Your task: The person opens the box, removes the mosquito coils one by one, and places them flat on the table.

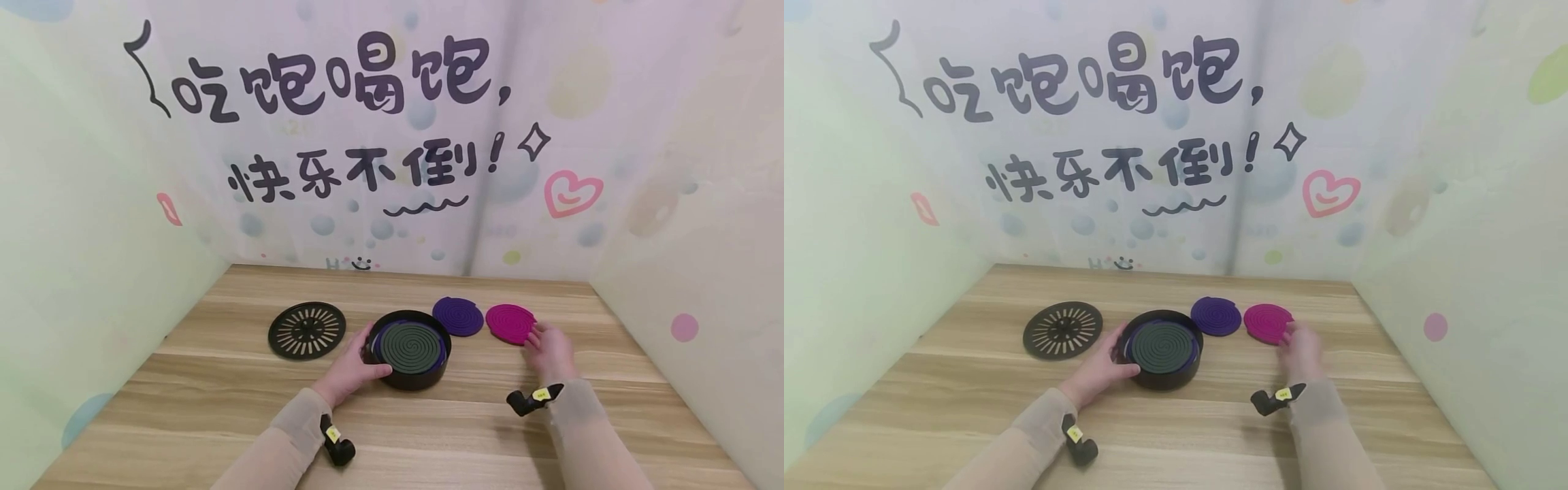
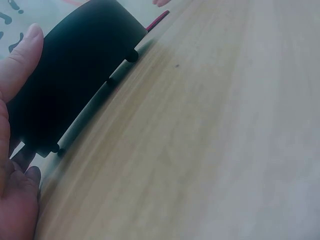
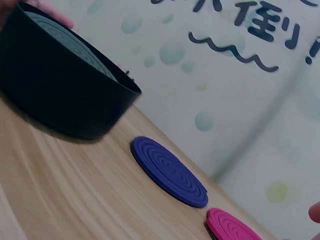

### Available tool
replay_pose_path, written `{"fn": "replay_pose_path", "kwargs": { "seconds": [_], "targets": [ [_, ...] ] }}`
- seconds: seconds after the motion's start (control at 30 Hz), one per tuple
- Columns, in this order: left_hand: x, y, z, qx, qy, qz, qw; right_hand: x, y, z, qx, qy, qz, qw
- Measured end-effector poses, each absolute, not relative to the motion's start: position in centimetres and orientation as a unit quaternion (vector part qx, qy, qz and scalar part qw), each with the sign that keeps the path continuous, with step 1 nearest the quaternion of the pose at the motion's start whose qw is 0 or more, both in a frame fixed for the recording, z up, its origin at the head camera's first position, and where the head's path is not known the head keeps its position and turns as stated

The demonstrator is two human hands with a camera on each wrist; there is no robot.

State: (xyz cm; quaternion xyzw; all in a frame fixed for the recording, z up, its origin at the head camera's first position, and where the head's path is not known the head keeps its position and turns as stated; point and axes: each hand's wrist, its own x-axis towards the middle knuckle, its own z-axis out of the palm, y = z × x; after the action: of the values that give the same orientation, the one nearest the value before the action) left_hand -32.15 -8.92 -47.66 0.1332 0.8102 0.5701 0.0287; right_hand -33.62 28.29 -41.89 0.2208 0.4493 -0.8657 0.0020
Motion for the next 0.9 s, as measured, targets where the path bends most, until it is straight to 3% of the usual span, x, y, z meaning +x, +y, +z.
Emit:
{"fn": "replay_pose_path", "kwargs": {
  "seconds": [0.37, 0.9],
  "targets": [
    [-32.1, -8.9, -47.6, 0.135, 0.809, 0.571, 0.028, -32.8, 22.6, -41.3, 0.071, 0.553, -0.83, 0.009],
    [-32.1, -8.9, -47.7, 0.132, 0.811, 0.569, 0.035, -32.8, 15.7, -41.4, -0.004, 0.646, -0.763, 0.022]
  ]
}}
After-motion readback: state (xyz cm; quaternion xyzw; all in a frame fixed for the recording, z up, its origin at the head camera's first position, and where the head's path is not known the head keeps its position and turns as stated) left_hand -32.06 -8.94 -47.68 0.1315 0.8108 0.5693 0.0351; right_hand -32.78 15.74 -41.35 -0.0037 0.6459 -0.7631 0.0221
